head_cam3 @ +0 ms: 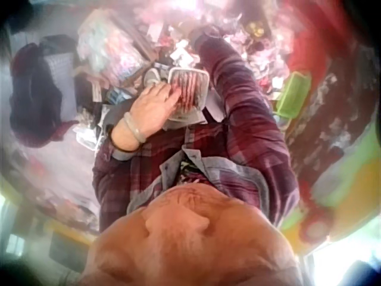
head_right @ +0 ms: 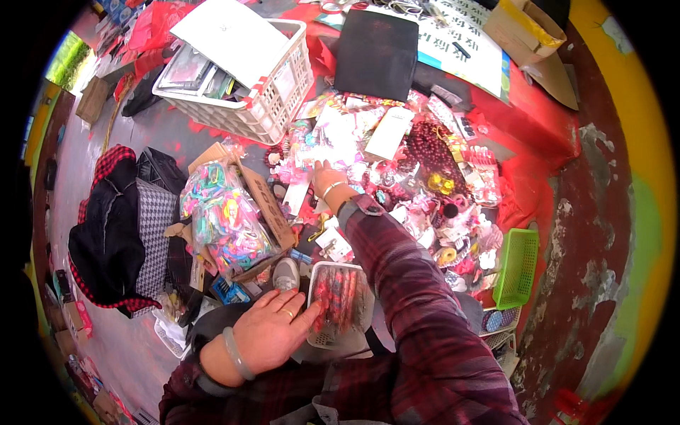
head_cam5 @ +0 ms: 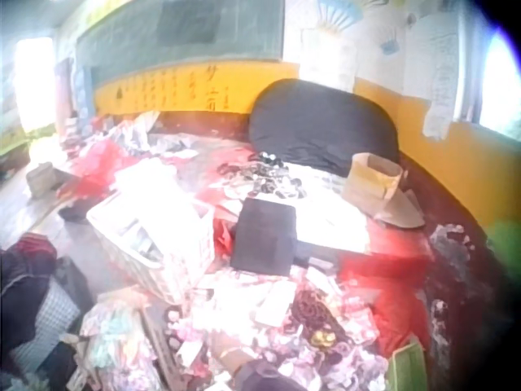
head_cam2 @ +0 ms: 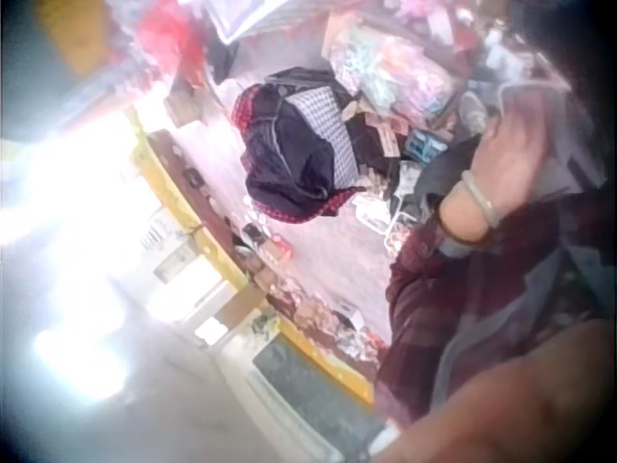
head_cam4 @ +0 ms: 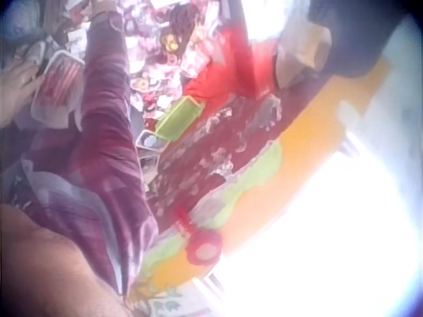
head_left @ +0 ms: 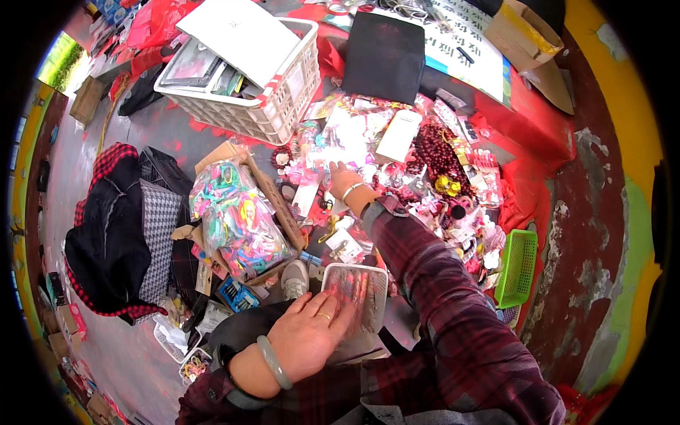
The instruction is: The person sits on the floor and sorts through various small items, including hair accessories and packaged goods, placing them into a white plastic basket. They handle items one by one, picking them up from a pile and arranging them in the basket.
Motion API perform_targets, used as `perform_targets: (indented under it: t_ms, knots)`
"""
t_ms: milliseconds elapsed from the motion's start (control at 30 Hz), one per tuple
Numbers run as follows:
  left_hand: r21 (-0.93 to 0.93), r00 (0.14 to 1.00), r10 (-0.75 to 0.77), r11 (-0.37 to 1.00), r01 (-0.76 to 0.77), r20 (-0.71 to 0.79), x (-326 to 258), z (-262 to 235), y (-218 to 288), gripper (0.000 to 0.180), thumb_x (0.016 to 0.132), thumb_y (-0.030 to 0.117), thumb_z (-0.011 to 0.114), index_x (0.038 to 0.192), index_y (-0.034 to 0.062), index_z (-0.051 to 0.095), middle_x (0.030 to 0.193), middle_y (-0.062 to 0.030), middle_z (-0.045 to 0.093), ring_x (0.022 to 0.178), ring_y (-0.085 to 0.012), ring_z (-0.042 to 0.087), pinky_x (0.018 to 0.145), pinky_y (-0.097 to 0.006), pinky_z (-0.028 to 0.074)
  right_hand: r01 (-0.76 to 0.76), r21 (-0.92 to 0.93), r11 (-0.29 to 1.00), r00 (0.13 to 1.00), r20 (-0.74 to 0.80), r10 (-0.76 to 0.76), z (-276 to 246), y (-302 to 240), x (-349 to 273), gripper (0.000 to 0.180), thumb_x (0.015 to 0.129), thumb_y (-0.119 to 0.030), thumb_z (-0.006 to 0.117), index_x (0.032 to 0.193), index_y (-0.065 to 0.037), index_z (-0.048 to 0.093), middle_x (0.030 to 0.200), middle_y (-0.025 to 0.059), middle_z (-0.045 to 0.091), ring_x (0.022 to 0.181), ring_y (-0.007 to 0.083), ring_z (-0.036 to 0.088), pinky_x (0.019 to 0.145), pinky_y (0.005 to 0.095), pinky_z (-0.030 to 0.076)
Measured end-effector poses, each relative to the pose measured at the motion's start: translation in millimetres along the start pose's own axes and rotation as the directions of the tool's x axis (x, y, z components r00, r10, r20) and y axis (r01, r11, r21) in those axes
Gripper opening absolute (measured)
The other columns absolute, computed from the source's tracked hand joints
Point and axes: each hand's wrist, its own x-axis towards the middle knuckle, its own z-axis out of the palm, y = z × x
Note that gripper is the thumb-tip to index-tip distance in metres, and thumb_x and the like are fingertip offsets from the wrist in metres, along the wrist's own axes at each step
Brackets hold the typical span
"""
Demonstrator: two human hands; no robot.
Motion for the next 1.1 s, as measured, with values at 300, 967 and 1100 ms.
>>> perform_targets:
  t_ms: [300,967,1100]
  knots:
    - [0.002,0.996,0.070,0.997,-0.071,0.059,12,-27,-37,0.050,0.082,0.023,0.055,0.129,0.0078,0.049,0.116,-0.0197,0.056,0.112,-0.0343,0.053,0.098,-0.047,0.038,0.019,0.040,0.999,1.000,0.014,-0.019,4,-17,99,0.087,0.077,-0.018,0.061,0.147,-0.010,0.009,0.150,0.0254,0.010,0.116,0.0371,0.052,0.094,0.0409,0.046]
    - [-0.028,0.999,0.051,0.998,-0.051,0.016,4,-25,-37,0.045,0.082,0.024,0.058,0.123,0.0072,0.052,0.114,-0.0196,0.057,0.109,-0.0331,0.055,0.096,-0.045,0.040,-0.123,-0.182,0.976,0.990,-0.090,0.108,-35,63,50,0.077,0.061,-0.035,0.078,0.121,-0.001,0.044,0.113,0.0192,0.059,0.102,0.0317,0.061,0.083,0.0419,0.051]
    - [-0.017,0.998,0.033,0.999,-0.034,-0.053,-13,-21,-21,0.045,0.080,0.021,0.062,0.121,0.0066,0.054,0.113,-0.0200,0.058,0.108,-0.0333,0.055,0.094,-0.044,0.041,-0.180,0.069,0.981,0.983,-0.035,0.182,-34,128,5,0.088,0.055,-0.044,0.080,0.120,0.003,0.044,0.106,0.0211,0.062,0.100,0.0335,0.061,0.086,0.0387,0.049]
